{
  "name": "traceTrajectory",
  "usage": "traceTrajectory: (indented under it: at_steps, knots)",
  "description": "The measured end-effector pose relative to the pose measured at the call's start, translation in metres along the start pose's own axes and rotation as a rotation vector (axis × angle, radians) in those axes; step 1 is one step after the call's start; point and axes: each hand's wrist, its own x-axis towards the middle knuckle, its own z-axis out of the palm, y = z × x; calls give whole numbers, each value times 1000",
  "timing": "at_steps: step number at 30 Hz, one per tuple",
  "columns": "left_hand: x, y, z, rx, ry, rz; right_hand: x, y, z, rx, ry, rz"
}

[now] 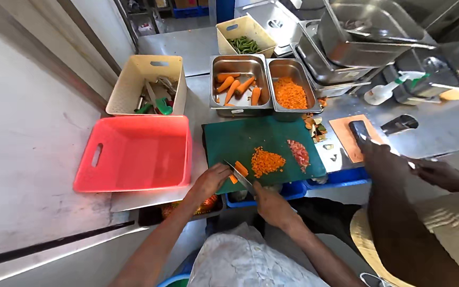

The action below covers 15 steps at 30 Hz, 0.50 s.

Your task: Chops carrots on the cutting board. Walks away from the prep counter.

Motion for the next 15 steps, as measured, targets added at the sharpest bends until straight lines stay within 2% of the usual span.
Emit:
traceTrajectory:
  at_steps: [3,8,15]
  knots:
    - [2,-1,-1,-10,1,28,-9,-4,-10,10,-56,-9]
    - [1,-4,1,-39,4,30,5,-8,-3,27,-101,-7]
    - [3,-5,-3,-84,-24,27,25,-20,7,58,-61,14]
